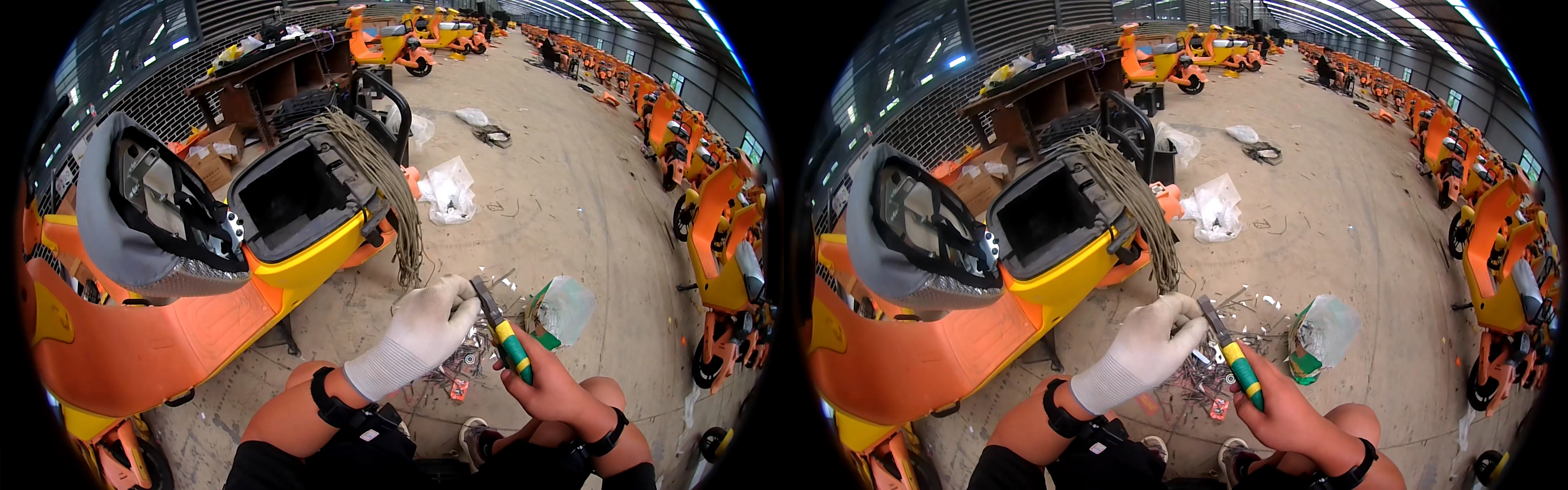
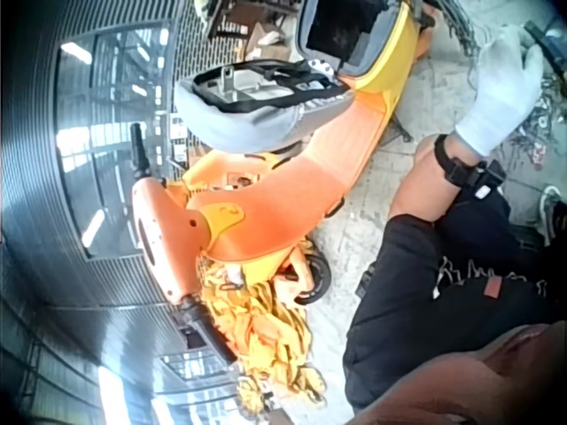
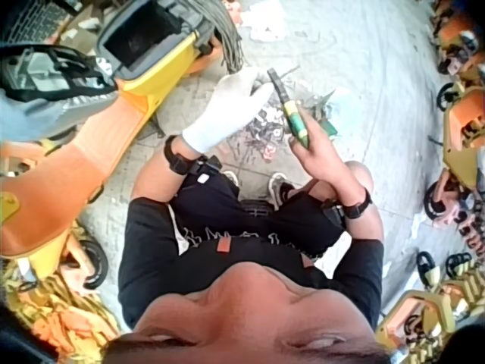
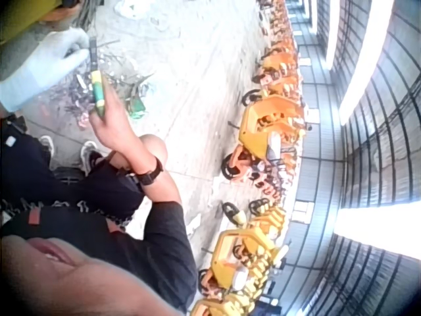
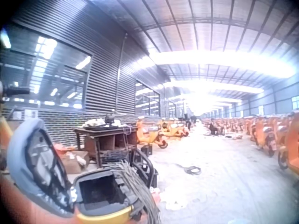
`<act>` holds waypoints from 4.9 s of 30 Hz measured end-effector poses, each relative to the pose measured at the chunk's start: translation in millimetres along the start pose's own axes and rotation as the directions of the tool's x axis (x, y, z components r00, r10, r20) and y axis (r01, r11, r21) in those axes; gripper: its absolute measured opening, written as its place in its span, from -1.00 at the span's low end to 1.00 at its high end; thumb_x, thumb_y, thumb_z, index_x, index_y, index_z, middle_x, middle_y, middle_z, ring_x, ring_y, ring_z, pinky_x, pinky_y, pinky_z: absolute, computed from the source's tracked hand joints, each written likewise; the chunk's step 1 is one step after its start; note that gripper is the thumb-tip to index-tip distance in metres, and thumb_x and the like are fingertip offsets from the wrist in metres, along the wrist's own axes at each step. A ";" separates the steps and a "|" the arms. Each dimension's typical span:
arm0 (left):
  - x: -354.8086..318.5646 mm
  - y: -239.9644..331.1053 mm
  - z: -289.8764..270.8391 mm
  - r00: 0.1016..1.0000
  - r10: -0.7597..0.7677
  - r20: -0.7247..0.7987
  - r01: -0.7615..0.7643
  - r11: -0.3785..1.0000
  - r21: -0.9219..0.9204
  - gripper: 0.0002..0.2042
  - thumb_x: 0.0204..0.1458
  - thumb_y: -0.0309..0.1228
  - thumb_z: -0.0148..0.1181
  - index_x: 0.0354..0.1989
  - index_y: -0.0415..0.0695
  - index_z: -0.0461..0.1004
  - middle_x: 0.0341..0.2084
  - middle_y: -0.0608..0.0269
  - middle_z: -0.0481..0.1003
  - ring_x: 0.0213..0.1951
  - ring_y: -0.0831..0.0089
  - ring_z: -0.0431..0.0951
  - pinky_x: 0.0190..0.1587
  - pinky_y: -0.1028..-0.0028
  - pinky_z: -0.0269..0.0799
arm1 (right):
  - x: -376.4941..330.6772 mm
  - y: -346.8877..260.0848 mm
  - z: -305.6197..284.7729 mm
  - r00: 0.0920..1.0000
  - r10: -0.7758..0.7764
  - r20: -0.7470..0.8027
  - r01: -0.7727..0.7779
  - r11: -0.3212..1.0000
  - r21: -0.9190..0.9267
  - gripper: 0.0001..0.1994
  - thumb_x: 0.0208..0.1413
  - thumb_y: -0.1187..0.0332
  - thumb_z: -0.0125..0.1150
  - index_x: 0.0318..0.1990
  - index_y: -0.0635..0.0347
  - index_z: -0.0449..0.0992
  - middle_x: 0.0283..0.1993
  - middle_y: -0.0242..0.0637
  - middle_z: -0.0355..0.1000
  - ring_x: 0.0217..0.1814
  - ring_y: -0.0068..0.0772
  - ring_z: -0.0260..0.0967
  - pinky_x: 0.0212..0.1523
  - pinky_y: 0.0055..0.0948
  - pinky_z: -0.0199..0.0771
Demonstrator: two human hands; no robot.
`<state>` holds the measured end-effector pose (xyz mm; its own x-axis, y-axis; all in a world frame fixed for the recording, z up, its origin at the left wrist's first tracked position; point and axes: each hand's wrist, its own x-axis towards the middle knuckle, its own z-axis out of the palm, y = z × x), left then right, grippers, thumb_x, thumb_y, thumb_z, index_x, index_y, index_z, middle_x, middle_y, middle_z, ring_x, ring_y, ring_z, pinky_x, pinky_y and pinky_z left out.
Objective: The person uses pliers to cut and pull wires from a bundle while working on a scooter.
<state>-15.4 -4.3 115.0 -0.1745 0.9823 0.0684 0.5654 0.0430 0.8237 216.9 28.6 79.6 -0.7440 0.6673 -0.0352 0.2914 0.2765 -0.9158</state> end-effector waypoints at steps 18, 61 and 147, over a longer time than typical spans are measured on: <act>13.5 -15.0 -3.7 0.933 -0.081 0.349 0.267 0.807 -0.526 -0.73 0.28 -0.27 0.10 -0.14 -0.29 0.51 -0.38 0.30 0.58 -0.45 0.65 0.53 -0.40 0.61 0.44 | -1.4 -1.0 -6.5 0.993 -0.102 -0.057 0.084 0.962 -0.261 -0.33 0.12 0.52 0.19 0.41 0.33 0.14 0.05 0.02 0.39 0.03 -0.05 0.48 0.04 -0.25 0.48; 1.1 0.9 -6.2 0.992 -0.059 0.108 0.088 0.954 -0.287 -0.78 0.25 -0.39 0.13 -0.10 -0.33 0.46 -0.38 0.24 0.59 -0.42 0.61 0.52 -0.35 0.57 0.45 | 0.8 -3.6 -7.8 0.998 -0.067 0.009 0.067 0.997 -0.026 -0.38 0.16 0.65 0.06 0.41 0.27 0.17 0.09 -0.24 0.40 0.03 -0.43 0.46 0.04 -0.40 0.49; -5.6 -2.7 14.7 0.996 0.030 -0.087 -0.013 0.983 0.181 -0.80 0.18 -0.32 0.17 -0.22 -0.21 0.58 -0.45 0.07 0.62 -0.32 0.18 0.67 -0.22 0.25 0.53 | 12.1 2.0 -10.3 0.979 0.146 0.145 -0.149 0.989 0.012 -0.21 0.17 0.46 0.20 0.53 0.16 -0.04 0.20 0.14 0.38 0.21 0.13 0.38 0.25 -0.19 0.35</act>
<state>-4.1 -7.2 104.1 -0.2269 0.9636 0.1413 0.7042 0.0621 0.7073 214.6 44.3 81.4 -0.7730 0.5928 -0.2260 0.3915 0.1653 -0.9052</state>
